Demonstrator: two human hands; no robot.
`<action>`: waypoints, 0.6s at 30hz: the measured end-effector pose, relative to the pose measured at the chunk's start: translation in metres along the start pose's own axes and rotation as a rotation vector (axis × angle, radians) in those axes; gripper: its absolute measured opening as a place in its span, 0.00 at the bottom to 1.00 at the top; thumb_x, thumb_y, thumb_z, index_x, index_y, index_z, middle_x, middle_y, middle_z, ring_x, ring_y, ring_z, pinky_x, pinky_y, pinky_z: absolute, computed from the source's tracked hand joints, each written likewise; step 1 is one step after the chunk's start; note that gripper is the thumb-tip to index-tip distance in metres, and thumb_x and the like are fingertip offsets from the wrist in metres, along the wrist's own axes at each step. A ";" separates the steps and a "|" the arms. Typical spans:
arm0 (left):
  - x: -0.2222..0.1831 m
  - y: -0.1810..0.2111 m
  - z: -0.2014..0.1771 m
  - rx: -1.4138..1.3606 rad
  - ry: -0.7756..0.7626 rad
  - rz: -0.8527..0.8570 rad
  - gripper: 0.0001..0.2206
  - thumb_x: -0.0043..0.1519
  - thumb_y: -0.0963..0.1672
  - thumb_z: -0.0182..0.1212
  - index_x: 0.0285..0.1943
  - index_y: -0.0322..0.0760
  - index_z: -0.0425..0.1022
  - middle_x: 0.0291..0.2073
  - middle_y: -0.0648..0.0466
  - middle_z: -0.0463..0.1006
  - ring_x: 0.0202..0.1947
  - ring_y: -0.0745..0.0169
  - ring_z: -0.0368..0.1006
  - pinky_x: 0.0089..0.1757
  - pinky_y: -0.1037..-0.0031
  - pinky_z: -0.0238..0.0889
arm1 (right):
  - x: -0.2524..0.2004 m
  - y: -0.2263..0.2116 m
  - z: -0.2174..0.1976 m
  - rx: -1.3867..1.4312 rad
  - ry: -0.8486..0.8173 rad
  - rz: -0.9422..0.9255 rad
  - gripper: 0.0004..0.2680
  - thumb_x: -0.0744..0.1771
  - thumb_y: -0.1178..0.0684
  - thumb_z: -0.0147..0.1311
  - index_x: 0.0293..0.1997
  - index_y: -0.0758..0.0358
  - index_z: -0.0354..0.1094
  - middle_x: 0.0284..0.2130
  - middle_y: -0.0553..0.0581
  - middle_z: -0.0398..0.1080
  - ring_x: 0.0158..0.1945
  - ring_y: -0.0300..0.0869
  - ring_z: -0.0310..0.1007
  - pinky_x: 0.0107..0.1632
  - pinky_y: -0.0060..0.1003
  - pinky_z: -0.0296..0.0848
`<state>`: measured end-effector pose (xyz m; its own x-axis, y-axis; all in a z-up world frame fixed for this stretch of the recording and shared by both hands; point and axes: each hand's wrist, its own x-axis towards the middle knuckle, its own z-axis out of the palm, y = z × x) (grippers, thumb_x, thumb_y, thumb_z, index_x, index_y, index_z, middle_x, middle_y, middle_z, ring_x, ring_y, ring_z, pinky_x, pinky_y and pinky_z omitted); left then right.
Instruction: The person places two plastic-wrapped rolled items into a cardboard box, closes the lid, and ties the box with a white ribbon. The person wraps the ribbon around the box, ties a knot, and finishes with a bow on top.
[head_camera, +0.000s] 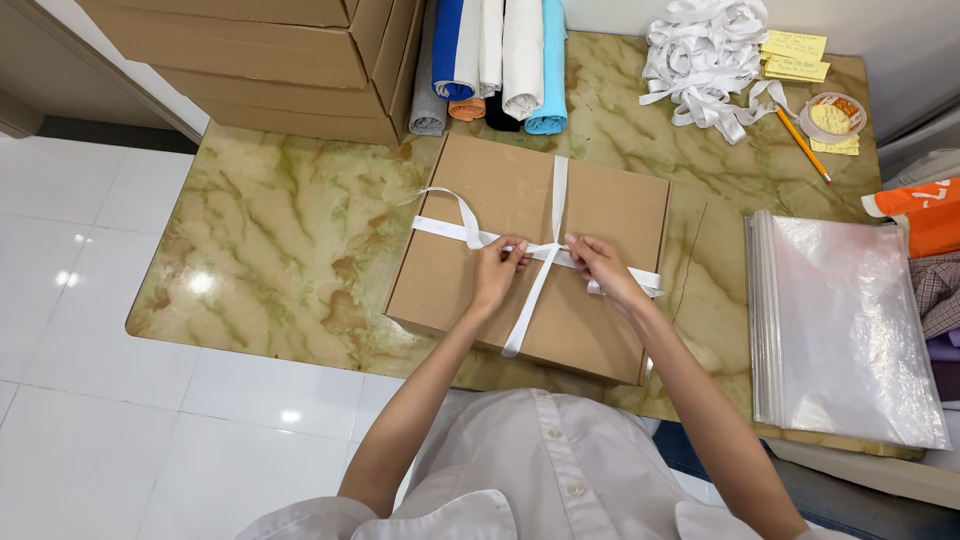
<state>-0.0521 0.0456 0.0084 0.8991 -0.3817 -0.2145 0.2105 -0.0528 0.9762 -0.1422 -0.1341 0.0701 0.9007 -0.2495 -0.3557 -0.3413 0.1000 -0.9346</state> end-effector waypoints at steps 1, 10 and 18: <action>0.003 -0.004 0.002 0.001 -0.001 0.002 0.09 0.67 0.42 0.60 0.49 0.28 0.78 0.33 0.40 0.83 0.32 0.65 0.80 0.37 0.81 0.77 | 0.001 -0.005 0.004 0.001 0.000 -0.002 0.11 0.71 0.47 0.50 0.29 0.57 0.64 0.23 0.46 0.55 0.28 0.32 0.53 0.29 0.25 0.52; -0.007 -0.008 0.005 -0.089 -0.124 -0.074 0.16 0.60 0.50 0.72 0.48 0.36 0.81 0.33 0.44 0.83 0.33 0.63 0.81 0.37 0.77 0.78 | 0.006 -0.017 0.022 0.086 0.085 -0.022 0.10 0.68 0.50 0.55 0.27 0.56 0.63 0.27 0.44 0.60 0.37 0.32 0.67 0.49 0.30 0.74; -0.017 0.027 0.002 -0.223 -0.217 -0.189 0.21 0.63 0.52 0.68 0.58 0.40 0.74 0.41 0.49 0.81 0.34 0.65 0.81 0.38 0.78 0.78 | 0.008 -0.001 0.016 -0.024 0.096 -0.091 0.11 0.69 0.47 0.53 0.27 0.56 0.66 0.47 0.49 0.69 0.50 0.35 0.65 0.54 0.29 0.67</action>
